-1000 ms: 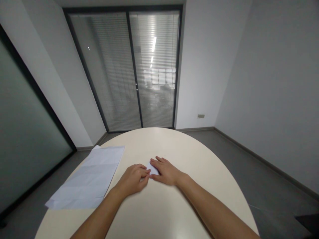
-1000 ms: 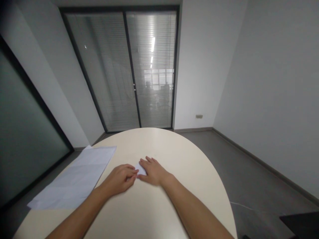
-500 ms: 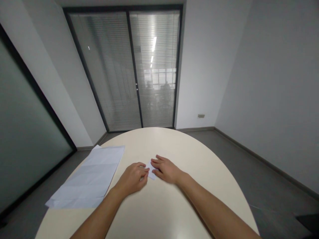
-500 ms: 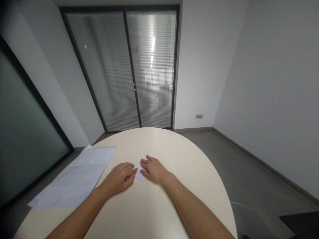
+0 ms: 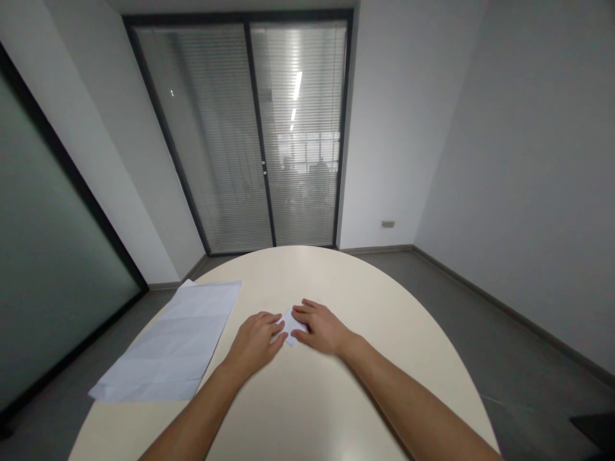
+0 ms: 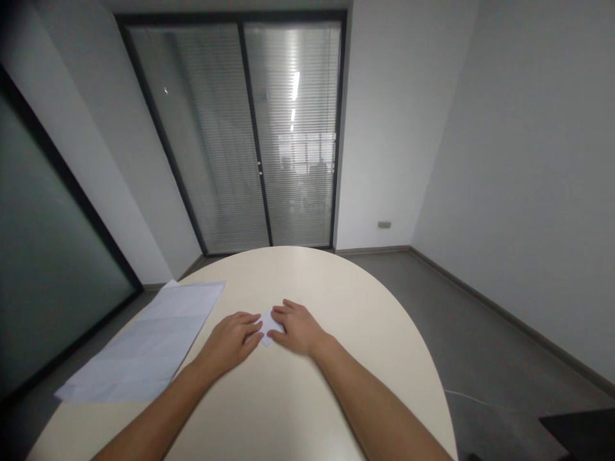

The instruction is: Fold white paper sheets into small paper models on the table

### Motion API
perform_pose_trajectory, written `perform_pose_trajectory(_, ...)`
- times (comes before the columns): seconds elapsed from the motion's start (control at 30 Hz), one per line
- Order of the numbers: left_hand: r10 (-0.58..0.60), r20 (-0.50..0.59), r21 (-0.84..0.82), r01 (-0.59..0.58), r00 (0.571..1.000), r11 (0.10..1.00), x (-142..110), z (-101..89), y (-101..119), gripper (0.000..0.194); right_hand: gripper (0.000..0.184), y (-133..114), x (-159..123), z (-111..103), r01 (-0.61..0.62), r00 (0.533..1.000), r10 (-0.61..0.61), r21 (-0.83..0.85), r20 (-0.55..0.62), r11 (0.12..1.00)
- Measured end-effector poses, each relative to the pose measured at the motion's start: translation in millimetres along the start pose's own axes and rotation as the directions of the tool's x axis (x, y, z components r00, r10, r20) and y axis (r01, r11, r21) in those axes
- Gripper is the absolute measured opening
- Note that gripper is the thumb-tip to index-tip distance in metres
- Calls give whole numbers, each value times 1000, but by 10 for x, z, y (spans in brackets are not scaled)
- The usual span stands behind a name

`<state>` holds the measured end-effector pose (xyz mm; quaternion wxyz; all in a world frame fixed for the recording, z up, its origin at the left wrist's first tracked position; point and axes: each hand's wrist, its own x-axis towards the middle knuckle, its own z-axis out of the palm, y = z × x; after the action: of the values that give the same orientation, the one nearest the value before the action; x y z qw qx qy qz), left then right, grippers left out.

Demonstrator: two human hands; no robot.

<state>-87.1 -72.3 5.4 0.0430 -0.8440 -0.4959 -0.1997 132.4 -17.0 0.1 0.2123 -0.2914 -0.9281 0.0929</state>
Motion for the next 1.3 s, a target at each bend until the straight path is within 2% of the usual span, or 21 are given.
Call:
perform_pose_trajectory(0.13, -93, -16, 17, 93, 996, 996, 1, 14, 46, 25, 30, -37, 34, -12, -36, 999, 35, -32, -24, 999)
perform_pose_trajectory(0.27, -118, -37, -15, 118, 992, 993, -1, 58, 68, 29, 27, -55, 46, 8, -106, 993, 103, -55, -56, 993)
perform_pose_trajectory(0.53, -141, -66, -99, 134, 988, 986, -11, 171, -6, 32, 40, 18, 35, 155, -222, 972, 224, 40, -64, 974)
perform_pose_trajectory(0.7, -143, -71, -112, 135, 987, 985, -3, 180, -6, 30, 25, -74, 88, 141, -382, 911, 385, 51, -147, 923)
perform_pose_trajectory(0.87, -150, -69, -116, 141, 986, 983, -1, 170, 17, 27, 30, -83, 95, 181, -483, 855, 482, 41, -194, 874)
perform_pose_trajectory(1.03, -191, -71, -98, 184, 979, 978, 2, 159, 40, 28, 35, -57, 96, 245, -509, 836, 512, 72, -195, 858)
perform_pose_trajectory(1.2, -195, -83, -98, 187, 977, 978, 5, 155, 38, 34, 30, -123, 122, 112, -492, 827, 526, 196, -200, 848)
perform_pose_trajectory(1.3, -201, -89, -101, 192, 976, 976, 3, 167, 33, 40, 25, -129, 125, 75, -475, 829, 537, 309, -158, 824)
